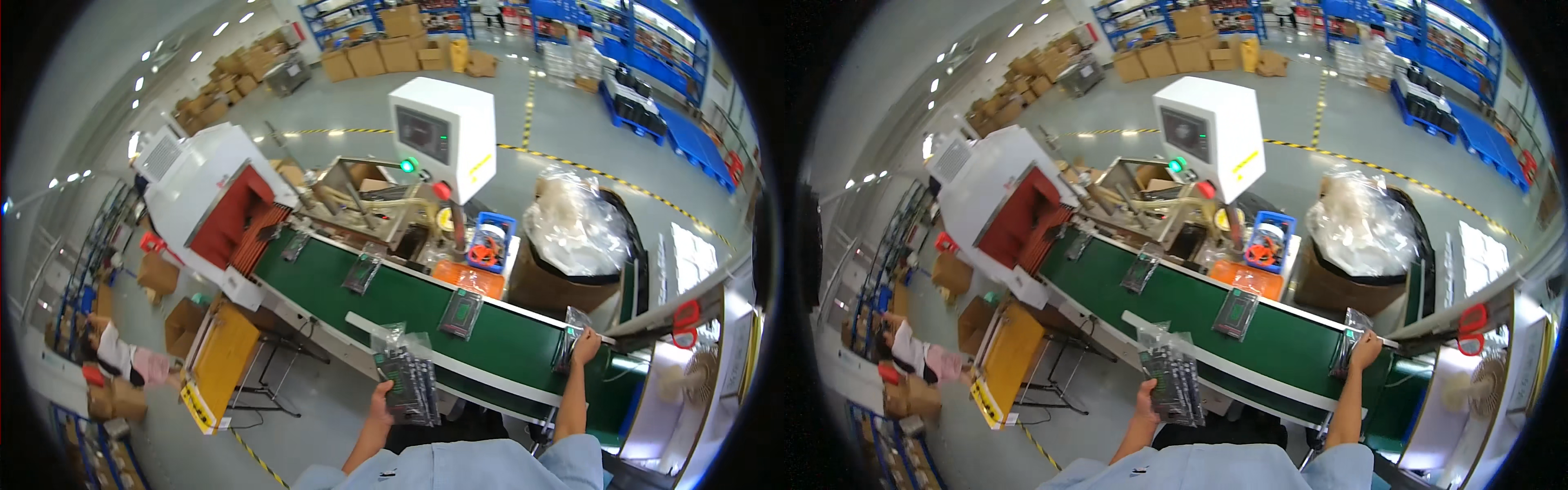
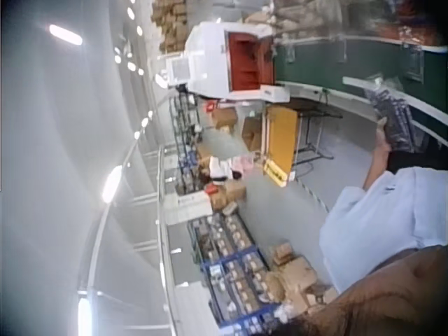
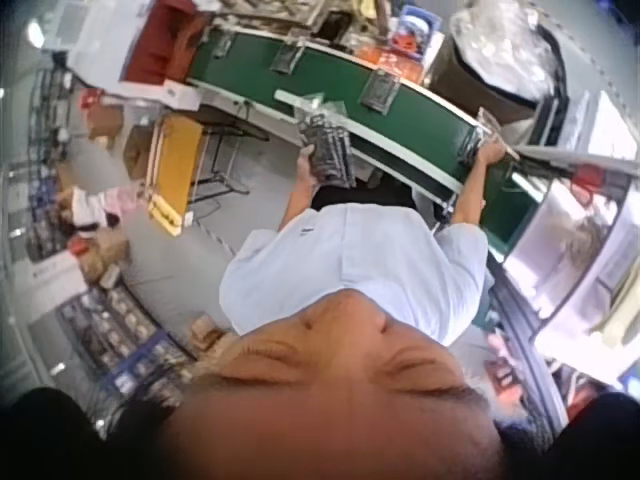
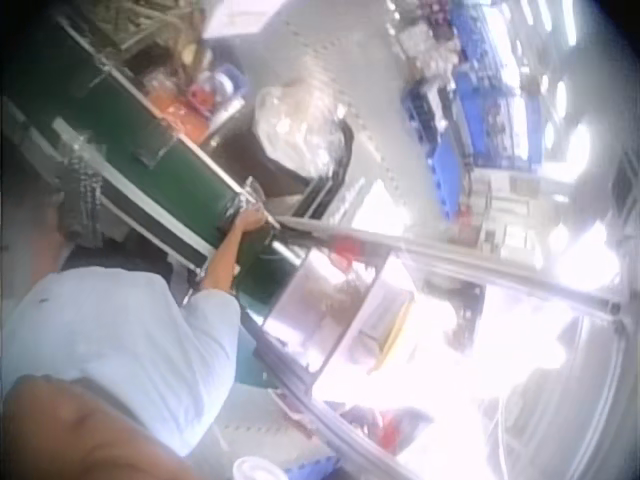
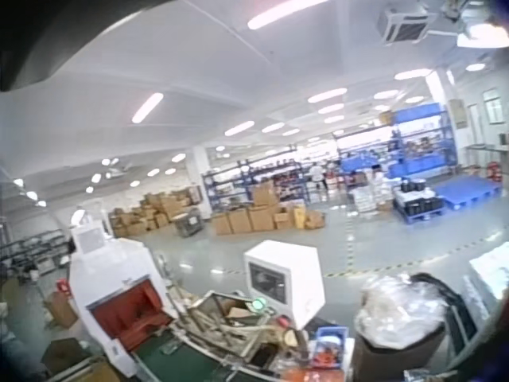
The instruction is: The person places small, individually wrapped electronic components onto a moving conveyor belt in a factory setting. The person repeatedly picks up items from a stack and positions them on the belt, which transports them to a downstream workstation where other workers are visible.
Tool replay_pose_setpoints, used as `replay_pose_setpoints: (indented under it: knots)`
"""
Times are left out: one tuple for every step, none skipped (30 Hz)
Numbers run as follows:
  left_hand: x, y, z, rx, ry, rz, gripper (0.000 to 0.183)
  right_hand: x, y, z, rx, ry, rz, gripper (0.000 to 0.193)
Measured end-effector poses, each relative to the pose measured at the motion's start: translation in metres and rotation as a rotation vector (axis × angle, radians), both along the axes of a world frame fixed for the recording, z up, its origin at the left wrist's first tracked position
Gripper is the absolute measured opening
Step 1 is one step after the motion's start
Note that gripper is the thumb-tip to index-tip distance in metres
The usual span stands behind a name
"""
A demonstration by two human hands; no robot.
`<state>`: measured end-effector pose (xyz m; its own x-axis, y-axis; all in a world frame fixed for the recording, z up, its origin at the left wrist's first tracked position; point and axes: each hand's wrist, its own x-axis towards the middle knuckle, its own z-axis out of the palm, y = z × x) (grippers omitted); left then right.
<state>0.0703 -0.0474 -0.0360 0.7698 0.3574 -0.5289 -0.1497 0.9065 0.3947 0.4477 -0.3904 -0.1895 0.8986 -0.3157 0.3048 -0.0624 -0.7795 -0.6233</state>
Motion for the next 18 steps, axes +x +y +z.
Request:
replay_pose_setpoints:
  knots:
    - [-0.003, -0.001, 0.001, -0.014, -0.004, -0.012, 0.049, -0.006, 0.011, 0.009, 0.007, 0.052, -0.012, 0.021]
    - [-0.007, -0.001, 0.003, -0.027, -0.007, -0.025, 0.047, -0.007, 0.019, 0.005, 0.042, 0.019, 0.004, 0.019]
    - [-0.008, 0.000, 0.007, -0.031, -0.008, -0.029, 0.046, -0.008, 0.026, 0.007, 0.057, 0.045, 0.004, 0.020]
    - [-0.010, -0.001, 0.012, -0.033, -0.009, -0.029, 0.044, -0.009, 0.031, 0.009, 0.072, 0.070, 0.006, 0.021]
    - [-0.013, 0.000, 0.017, -0.034, -0.010, -0.031, 0.043, -0.010, 0.037, 0.010, 0.087, 0.097, 0.008, 0.021]
    - [-0.014, 0.000, 0.021, -0.050, -0.012, -0.026, 0.040, -0.010, 0.042, 0.011, 0.071, 0.074, 0.009, 0.020]
    - [-0.017, 0.003, 0.024, -0.049, -0.016, -0.028, 0.039, -0.011, 0.046, 0.015, 0.059, 0.131, -0.007, 0.022]
    - [-0.019, 0.004, 0.025, -0.053, -0.020, -0.036, 0.037, -0.011, 0.047, 0.017, 0.058, 0.158, -0.038, 0.024]
    - [-0.021, 0.007, 0.028, -0.057, -0.022, -0.046, 0.036, -0.010, 0.048, 0.017, 0.058, 0.186, -0.070, 0.026]
    - [-0.023, 0.007, 0.030, -0.062, -0.007, -0.036, 0.036, -0.009, 0.049, 0.021, 0.067, 0.220, -0.065, 0.028]
    - [-0.026, 0.011, 0.025, -0.062, -0.027, -0.020, 0.036, -0.008, 0.051, 0.025, 0.078, 0.255, -0.062, 0.031]
    - [-0.031, 0.015, 0.014, -0.066, -0.045, -0.008, 0.037, -0.008, 0.050, 0.028, 0.085, 0.290, -0.063, 0.033]
    - [-0.033, 0.014, 0.011, -0.080, -0.062, -0.013, 0.038, -0.005, 0.041, 0.023, 0.054, 0.259, -0.025, 0.034]
    - [-0.034, 0.014, 0.008, -0.073, -0.110, -0.041, 0.039, 0.001, 0.038, 0.019, 0.023, 0.228, 0.010, 0.035]
    - [-0.033, 0.016, 0.010, -0.073, -0.154, -0.069, 0.040, 0.004, 0.030, 0.016, -0.014, 0.203, 0.044, 0.036]
    - [-0.033, 0.017, 0.012, -0.070, -0.197, -0.090, 0.041, 0.001, 0.030, 0.021, -0.144, 0.096, 0.049, 0.036]
    - [-0.034, 0.017, 0.012, -0.009, -0.160, -0.094, 0.042, -0.010, 0.051, 0.041, -0.269, -0.013, 0.063, 0.035]
    - [-0.032, 0.018, 0.012, 0.055, -0.129, -0.107, 0.043, -0.022, 0.073, 0.063, -0.124, -0.052, 0.197, 0.035]
